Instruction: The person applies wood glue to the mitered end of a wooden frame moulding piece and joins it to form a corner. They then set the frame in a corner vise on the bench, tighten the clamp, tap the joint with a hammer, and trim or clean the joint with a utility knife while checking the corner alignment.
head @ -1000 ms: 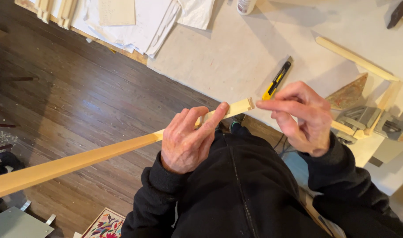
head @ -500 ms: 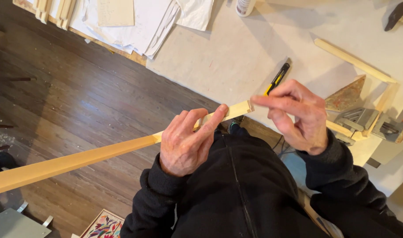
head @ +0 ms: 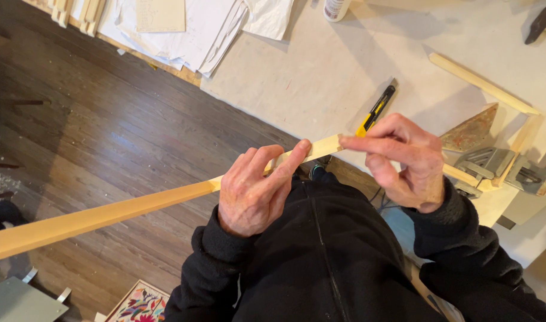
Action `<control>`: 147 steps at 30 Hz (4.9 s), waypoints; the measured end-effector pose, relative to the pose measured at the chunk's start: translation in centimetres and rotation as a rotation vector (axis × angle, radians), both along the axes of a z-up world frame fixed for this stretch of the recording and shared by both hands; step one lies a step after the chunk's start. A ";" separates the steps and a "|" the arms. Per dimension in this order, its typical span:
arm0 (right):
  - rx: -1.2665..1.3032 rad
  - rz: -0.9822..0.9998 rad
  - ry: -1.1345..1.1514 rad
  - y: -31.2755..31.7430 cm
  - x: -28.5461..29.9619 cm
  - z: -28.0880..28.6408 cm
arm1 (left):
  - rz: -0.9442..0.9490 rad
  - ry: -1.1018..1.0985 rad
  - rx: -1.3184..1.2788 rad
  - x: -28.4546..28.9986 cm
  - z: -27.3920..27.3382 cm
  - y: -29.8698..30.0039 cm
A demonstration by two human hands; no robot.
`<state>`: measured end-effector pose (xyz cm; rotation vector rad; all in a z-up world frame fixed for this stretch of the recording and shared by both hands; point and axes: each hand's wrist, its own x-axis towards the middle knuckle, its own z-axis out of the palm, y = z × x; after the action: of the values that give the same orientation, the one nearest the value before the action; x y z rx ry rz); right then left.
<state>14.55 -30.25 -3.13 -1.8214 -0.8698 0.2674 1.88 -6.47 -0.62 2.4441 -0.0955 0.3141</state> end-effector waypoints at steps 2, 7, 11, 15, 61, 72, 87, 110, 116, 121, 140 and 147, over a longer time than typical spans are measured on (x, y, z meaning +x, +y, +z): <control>0.019 -0.002 -0.015 -0.6 0.0 -0.3 | -0.007 0.001 -0.016 0.1 -0.4 0.1; 0.099 -0.015 0.034 0.0 -0.2 0.3 | -0.001 0.012 0.002 -0.1 -0.3 0.0; 0.057 0.000 0.029 0.0 -0.2 -0.2 | 0.000 0.013 0.001 -0.1 -0.4 0.1; 0.127 0.002 -0.028 -0.7 -0.3 -1.4 | 0.001 0.010 -0.011 -0.3 -0.5 0.2; -0.024 -0.077 -0.023 0.8 -1.6 1.1 | 0.018 0.001 -0.015 -0.8 -0.6 1.1; -0.008 -0.119 -0.050 -0.5 -2.6 -1.1 | -0.015 -0.004 -0.026 -0.7 -0.6 1.5; -0.313 -0.226 -0.641 -2.3 -5.0 -0.8 | -0.214 0.163 -1.488 3.7 -0.6 0.4; -0.563 -0.459 -0.155 -20.4 -3.1 -16.7 | 0.052 0.372 -0.083 11.9 -34.3 -18.0; -0.655 -0.364 -0.126 -22.2 -1.8 -23.0 | 0.112 0.382 0.030 11.1 -36.4 -16.1; -0.688 -0.279 -0.062 -22.2 -1.0 -23.5 | 0.257 0.477 0.000 11.9 -34.6 -14.5; 0.920 -0.550 1.745 -17.0 -18.5 -23.8 | 0.116 0.406 -0.070 9.9 -35.8 -11.8; 1.303 -0.856 1.383 -10.7 -17.9 -34.6 | 0.075 0.310 -0.269 7.1 -29.5 -10.1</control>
<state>-3.33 -40.91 -37.68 -0.3398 0.6712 0.2265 8.97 -16.53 -30.11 2.2017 0.1635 -0.0220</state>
